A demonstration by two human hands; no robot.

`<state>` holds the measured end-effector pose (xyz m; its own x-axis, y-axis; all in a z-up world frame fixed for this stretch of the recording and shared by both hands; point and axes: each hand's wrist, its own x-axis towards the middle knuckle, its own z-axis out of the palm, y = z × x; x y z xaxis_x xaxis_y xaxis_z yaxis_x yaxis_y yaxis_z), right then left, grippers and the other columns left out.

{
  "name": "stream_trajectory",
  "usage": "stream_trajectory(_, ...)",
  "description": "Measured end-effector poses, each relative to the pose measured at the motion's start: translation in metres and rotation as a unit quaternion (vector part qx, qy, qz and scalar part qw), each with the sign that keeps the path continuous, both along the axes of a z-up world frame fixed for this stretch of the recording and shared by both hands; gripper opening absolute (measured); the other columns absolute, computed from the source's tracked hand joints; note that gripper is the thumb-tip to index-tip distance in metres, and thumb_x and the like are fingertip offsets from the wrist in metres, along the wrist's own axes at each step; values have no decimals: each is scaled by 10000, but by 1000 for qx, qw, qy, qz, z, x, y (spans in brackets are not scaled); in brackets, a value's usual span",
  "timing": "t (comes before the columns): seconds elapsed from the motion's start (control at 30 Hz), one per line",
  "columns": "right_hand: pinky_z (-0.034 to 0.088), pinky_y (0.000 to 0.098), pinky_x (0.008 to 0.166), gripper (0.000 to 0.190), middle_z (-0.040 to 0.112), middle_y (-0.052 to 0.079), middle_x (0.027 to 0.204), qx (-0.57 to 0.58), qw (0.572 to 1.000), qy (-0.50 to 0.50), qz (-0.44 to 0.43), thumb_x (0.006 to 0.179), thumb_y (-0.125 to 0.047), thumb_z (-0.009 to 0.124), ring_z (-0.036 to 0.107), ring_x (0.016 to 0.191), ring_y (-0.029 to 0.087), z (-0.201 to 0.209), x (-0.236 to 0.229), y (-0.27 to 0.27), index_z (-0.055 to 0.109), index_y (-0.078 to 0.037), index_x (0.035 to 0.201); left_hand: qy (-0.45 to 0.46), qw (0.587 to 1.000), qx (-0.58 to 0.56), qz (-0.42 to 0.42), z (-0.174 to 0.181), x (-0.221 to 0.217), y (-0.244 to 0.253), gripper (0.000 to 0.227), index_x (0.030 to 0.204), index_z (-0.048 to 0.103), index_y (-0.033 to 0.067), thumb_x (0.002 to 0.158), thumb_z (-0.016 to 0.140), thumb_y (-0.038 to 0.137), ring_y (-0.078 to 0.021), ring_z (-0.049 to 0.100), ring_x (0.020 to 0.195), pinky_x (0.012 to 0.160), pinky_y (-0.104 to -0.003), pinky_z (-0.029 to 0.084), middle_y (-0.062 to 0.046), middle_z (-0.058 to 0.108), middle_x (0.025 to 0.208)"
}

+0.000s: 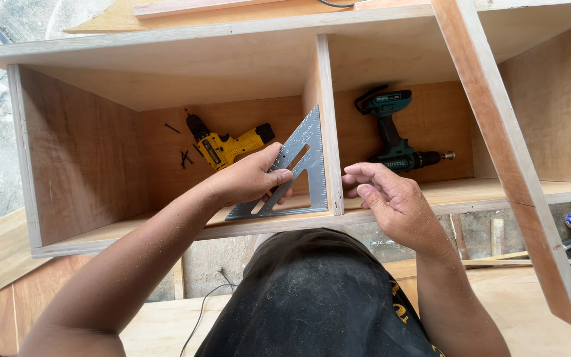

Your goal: The person assembles a wooden cabinet by measuring and aligning a wooden divider with a speed square, then securing it with a cordless drill and screws. They repeatedly check alignment and fit before fastening the piece in place.

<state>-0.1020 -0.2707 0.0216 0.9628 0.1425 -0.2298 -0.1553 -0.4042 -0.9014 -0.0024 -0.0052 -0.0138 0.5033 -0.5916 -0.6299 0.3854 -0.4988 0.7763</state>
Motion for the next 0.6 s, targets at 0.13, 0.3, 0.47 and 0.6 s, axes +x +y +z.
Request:
stream_trajectory(0.13, 623, 312, 752, 296, 776, 100, 1067, 1, 1000, 1, -3, 1020, -85, 523, 730, 925, 152, 2, 0, 3, 651, -71, 1286, -5, 1000, 4, -6, -1, 0, -1, 243, 1239, 493, 40, 1060, 513, 203, -207, 746, 742, 665, -320, 625, -177, 737, 898)
stream_trajectory(0.3, 620, 320, 752, 303, 777, 108, 1075, -6, 1000, 4, -4, 1015, -88, 542, 728, 933, 157, 1, 2, 3, 655, -68, 1295, -12, 1000, -12, -5, -3, 0, 2, 210, 1212, 502, 38, 1060, 509, 184, -205, 744, 732, 656, -316, 624, -174, 733, 886)
stream_trajectory(0.47, 618, 320, 755, 307, 776, 114, 1084, -5, 1000, 7, -8, 1005, -97, 569, 734, 946, 165, 2, 1, 3, 654, -62, 1297, -36, 999, -28, -2, 14, 5, 9, 194, 1178, 523, 26, 1058, 500, 177, -198, 746, 729, 636, -304, 619, -168, 746, 863)
stream_trajectory(0.6, 614, 298, 748, 294, 773, 114, 1071, 0, 1000, 5, -11, 1001, -95, 581, 737, 950, 165, 3, 1, 4, 662, -56, 1281, -49, 998, 18, 33, 41, 12, 26, 331, 1348, 479, 99, 1049, 497, 241, -206, 700, 609, 519, -307, 597, -211, 710, 908)
